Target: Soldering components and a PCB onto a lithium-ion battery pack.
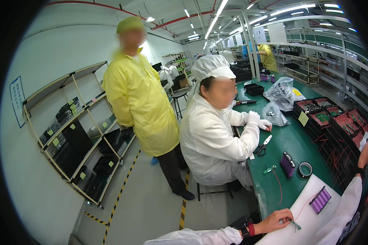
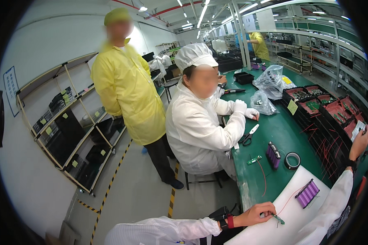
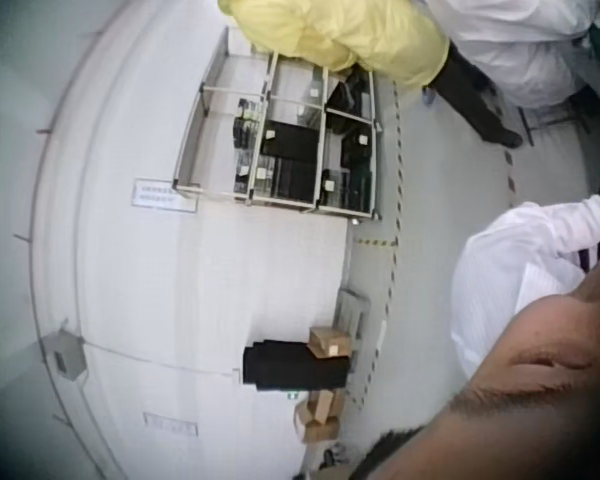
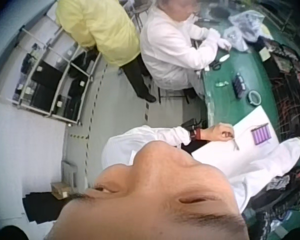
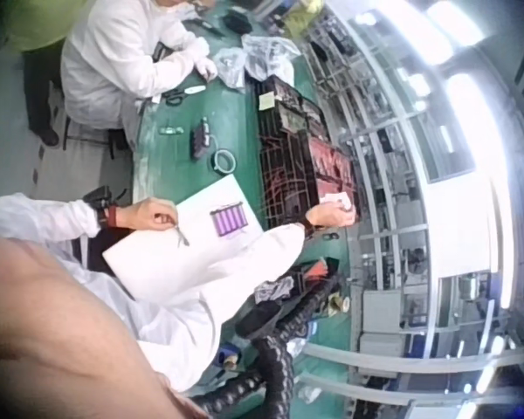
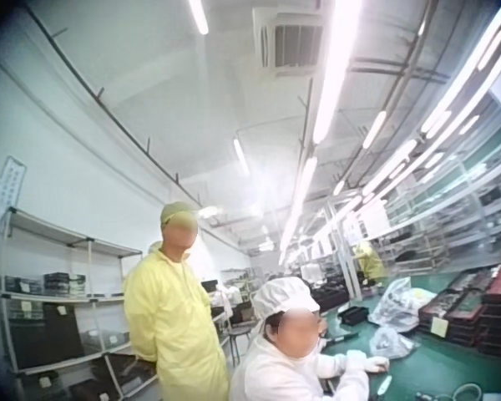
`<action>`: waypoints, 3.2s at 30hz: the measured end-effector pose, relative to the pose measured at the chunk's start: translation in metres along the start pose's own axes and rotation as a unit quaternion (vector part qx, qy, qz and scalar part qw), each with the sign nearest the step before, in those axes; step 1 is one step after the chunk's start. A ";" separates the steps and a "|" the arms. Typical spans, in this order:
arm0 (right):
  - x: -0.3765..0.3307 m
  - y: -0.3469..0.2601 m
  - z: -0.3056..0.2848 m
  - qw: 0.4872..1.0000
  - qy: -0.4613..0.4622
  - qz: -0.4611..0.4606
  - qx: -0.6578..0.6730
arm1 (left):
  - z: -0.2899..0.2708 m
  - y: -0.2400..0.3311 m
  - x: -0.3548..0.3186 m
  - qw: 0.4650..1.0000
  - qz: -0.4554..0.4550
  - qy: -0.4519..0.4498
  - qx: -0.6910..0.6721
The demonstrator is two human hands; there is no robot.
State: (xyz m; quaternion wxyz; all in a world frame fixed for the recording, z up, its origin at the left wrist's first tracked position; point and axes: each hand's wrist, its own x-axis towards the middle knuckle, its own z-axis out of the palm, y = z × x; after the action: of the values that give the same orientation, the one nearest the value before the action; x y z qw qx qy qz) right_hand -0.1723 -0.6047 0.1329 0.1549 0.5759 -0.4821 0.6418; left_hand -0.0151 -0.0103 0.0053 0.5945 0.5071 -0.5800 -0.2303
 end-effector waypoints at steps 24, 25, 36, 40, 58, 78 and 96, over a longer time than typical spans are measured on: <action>-0.030 -0.240 -0.242 0.655 -0.036 0.244 0.715 | 0.007 0.014 0.015 0.997 -0.012 -0.015 0.070; -0.031 -0.244 -0.245 0.654 -0.036 0.243 0.715 | 0.004 0.014 0.014 0.997 -0.008 -0.016 0.078; -0.032 -0.255 -0.257 0.636 -0.096 0.225 0.731 | 0.000 0.011 0.014 0.997 -0.010 -0.020 0.076; -0.033 -0.258 -0.255 0.627 -0.108 0.225 0.738 | 0.000 0.010 0.015 0.997 -0.006 -0.017 0.073; -0.040 -0.263 -0.247 0.658 -0.123 0.200 0.715 | -0.003 0.013 0.013 0.996 -0.010 -0.013 0.082; -0.040 -0.254 -0.248 0.723 -0.134 0.170 0.656 | -0.004 0.011 0.011 0.999 -0.022 -0.028 0.041; -0.037 -0.262 -0.256 0.681 -0.152 0.170 0.696 | 0.001 0.014 0.014 0.996 -0.010 -0.009 0.084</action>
State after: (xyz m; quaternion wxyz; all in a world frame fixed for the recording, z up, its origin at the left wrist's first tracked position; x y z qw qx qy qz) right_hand -0.1155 -0.2596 0.2480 -0.4774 0.5160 -0.0033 0.7112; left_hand -0.0175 -0.0176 0.0237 0.5420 0.5586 -0.5980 -0.1914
